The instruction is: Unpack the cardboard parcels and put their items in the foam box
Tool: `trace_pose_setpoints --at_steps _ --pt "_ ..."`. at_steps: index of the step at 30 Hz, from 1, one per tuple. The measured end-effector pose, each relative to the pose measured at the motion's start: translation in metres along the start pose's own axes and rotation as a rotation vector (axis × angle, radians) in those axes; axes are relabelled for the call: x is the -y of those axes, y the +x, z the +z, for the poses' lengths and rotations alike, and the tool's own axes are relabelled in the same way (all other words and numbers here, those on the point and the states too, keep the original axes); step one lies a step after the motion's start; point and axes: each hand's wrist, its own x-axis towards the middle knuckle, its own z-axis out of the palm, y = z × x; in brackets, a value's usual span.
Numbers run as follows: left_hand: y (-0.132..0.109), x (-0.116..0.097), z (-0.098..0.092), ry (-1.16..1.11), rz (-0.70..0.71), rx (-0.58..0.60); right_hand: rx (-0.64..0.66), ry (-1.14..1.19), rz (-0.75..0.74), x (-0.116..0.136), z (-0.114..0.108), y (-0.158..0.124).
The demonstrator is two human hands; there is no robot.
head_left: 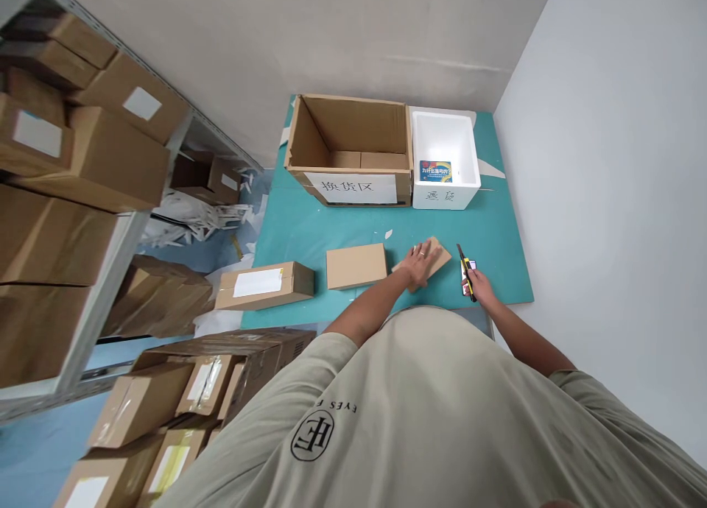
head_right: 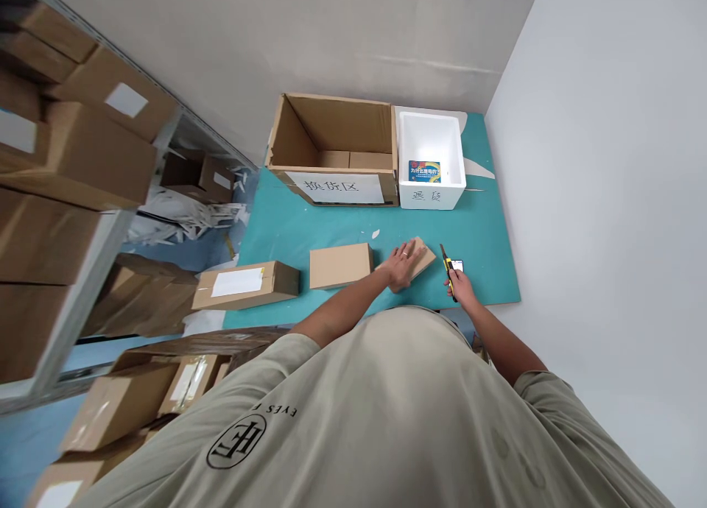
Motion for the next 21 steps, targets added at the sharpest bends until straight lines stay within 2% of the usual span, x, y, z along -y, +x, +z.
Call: trace_pose_setpoints --at_steps 1,3,8,13,21 --pt "-0.002 0.008 -0.001 0.023 0.033 0.011 -0.029 0.021 0.011 0.0 -0.001 0.0" --pt "-0.009 0.021 0.0 0.049 0.003 0.005 -0.063 0.04 0.032 0.0 -0.005 -0.001" --pt "-0.026 0.041 0.004 0.068 -0.055 -0.045 0.035 -0.014 0.072 0.001 -0.005 -0.003" --pt "-0.032 0.041 0.002 0.083 -0.055 -0.056 0.139 -0.054 0.097 0.006 0.009 0.001" --pt "-0.034 0.038 -0.001 0.1 -0.053 -0.05 0.102 -0.136 0.088 0.016 0.025 0.015"
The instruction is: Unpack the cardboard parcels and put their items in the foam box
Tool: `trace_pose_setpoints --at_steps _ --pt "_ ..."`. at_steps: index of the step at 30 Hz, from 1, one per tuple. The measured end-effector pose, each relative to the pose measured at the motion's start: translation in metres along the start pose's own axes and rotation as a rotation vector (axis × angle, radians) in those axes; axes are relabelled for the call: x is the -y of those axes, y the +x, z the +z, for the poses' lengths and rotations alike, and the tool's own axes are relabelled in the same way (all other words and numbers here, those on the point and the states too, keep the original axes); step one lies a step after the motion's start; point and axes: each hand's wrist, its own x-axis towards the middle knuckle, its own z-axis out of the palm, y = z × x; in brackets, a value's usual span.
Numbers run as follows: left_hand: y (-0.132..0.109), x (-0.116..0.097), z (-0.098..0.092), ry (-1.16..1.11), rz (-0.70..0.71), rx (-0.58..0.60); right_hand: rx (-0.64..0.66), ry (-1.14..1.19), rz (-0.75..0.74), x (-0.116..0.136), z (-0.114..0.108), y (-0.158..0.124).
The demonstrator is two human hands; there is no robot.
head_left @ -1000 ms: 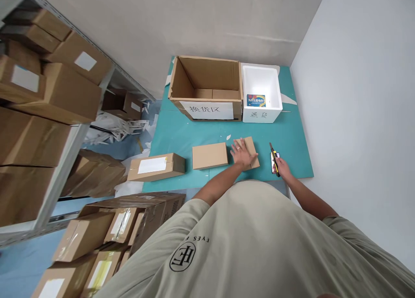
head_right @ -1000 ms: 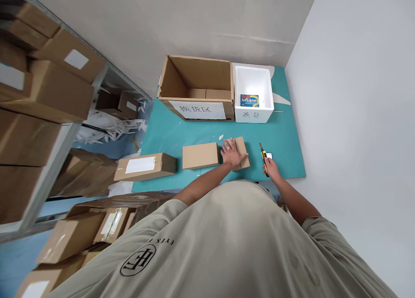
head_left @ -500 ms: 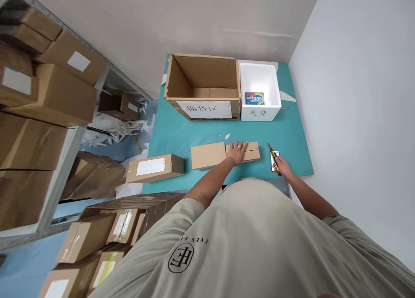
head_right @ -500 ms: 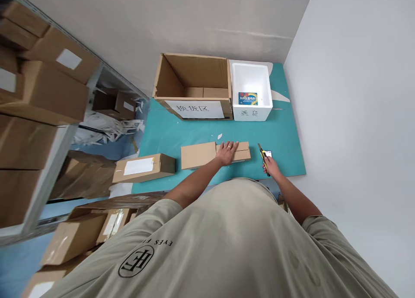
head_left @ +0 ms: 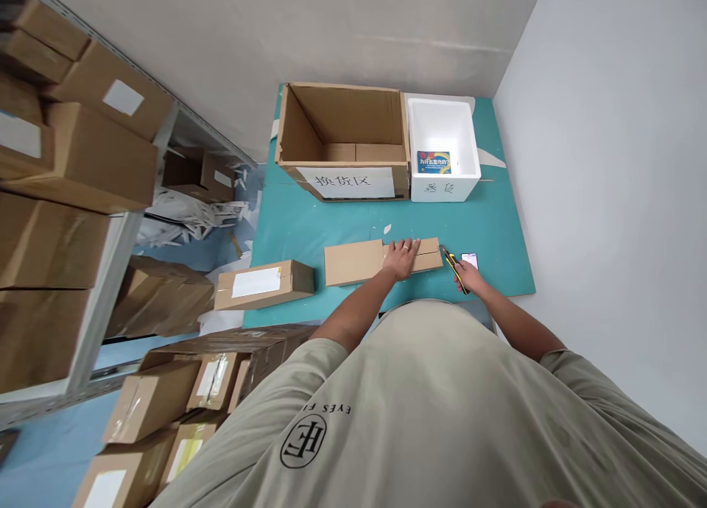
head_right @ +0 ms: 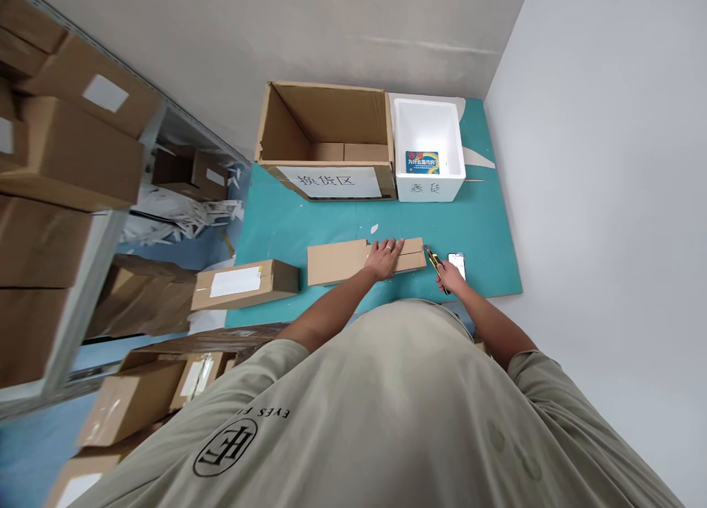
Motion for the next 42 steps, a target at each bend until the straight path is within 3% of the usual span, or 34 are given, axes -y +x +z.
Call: trace_pose_setpoints --at_steps 24,35,42 --pt "-0.006 -0.009 -0.014 0.032 -0.02 0.029 0.059 -0.112 -0.016 0.007 -0.012 -0.008" --pt "-0.005 -0.007 -0.009 0.061 -0.005 0.03 0.08 -0.168 0.008 -0.001 -0.017 -0.029" --pt "-0.002 -0.002 -0.002 0.069 0.01 0.02 0.12 -0.123 0.011 -0.024 -0.023 -0.04"
